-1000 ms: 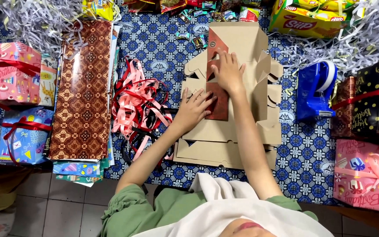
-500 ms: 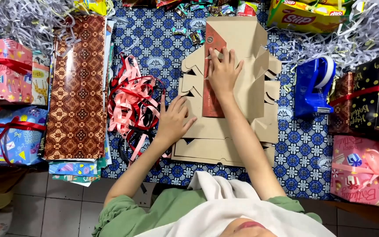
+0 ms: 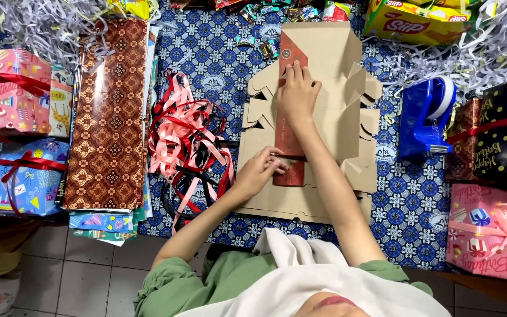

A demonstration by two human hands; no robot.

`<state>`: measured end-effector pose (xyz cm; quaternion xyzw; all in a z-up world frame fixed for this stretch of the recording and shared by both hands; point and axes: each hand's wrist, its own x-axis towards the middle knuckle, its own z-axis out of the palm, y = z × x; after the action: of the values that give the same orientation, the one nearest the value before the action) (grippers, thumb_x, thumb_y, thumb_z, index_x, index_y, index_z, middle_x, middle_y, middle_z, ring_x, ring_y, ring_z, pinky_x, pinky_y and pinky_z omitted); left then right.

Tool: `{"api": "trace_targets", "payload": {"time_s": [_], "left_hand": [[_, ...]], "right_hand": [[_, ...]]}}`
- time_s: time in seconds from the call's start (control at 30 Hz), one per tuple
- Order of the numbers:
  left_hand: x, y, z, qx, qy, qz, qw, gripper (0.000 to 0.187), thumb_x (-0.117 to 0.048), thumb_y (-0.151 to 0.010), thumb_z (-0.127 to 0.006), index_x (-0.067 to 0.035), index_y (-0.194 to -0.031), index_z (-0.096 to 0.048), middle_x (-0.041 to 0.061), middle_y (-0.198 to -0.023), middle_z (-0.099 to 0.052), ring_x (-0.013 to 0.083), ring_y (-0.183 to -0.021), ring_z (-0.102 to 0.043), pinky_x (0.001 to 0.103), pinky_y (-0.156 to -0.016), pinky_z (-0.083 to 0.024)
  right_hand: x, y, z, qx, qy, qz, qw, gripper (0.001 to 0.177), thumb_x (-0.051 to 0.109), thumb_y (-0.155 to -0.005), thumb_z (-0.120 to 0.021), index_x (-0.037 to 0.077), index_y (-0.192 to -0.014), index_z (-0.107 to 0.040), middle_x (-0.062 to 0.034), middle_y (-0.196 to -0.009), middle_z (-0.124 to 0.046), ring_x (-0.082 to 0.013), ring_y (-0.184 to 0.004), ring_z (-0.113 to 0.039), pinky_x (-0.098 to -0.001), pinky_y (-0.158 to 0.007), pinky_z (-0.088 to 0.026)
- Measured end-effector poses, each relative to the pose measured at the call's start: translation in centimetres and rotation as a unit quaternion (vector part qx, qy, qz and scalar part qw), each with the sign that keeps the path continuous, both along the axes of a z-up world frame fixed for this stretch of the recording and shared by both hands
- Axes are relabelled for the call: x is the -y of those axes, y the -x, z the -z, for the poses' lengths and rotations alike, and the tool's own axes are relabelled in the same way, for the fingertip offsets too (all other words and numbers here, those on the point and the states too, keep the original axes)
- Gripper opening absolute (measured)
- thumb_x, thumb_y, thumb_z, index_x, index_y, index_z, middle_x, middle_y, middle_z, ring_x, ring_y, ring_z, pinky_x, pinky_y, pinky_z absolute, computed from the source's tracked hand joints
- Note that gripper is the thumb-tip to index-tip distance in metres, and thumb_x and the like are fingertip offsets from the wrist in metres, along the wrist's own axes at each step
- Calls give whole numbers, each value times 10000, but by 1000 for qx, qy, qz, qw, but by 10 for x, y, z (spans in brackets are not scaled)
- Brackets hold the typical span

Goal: Assembling a cardboard box by folding along pre-scored lines and placing a decorative insert inside.

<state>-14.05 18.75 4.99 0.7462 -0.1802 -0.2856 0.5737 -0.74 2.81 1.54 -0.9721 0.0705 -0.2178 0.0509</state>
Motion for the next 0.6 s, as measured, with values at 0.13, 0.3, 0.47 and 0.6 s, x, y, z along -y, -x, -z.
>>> {"api": "trace_targets", "payload": {"time_s": [0.13, 0.3, 0.47, 0.6], "left_hand": [[15, 5, 33, 315, -140, 3, 939, 319, -200, -780, -685, -210, -1069, -550, -50, -919, -595, 135, -970, -588, 369, -1011, -313], [25, 12, 13, 464, -240, 50, 851, 520, -254, -962, -361, -26, -1414, -243, 189, -1450, -248, 305, -1337, -253, 402, -1108, -169], [25, -4, 15, 519, -292, 76, 800, 504, -375, -930, -354, -77, -1334, -393, 113, -1373, -399, 219, -1308, -330, 414, -1107, -117], [28, -42, 48, 509, -246, 103, 818, 476, -509, -918, -328, -177, -1215, -495, 53, -1225, -481, 227, -1180, -439, 494, -1078, -194]], "right_hand": [[2, -19, 21, -26, 22, 1, 999, 416, 255, -719, -560, 137, -1118, -558, -71, -1159, -564, -263, -1054, -516, -542, -786, -347], [-5, -8, 10, 41, 67, -18, 997, 506, 273, -847, -490, 52, -1296, -414, -168, -1100, -526, -356, -1030, -476, -627, -954, -180], [0, -1, -12, -56, -66, -55, 995, 556, 343, -934, -424, 102, -1418, -295, -147, -1375, -264, -343, -1275, -200, -558, -1050, -91], [4, -4, -15, -140, -141, -78, 977, 568, 371, -956, -380, 98, -1436, -247, -145, -1503, -101, -313, -1383, -42, -534, -1087, -11]]}}
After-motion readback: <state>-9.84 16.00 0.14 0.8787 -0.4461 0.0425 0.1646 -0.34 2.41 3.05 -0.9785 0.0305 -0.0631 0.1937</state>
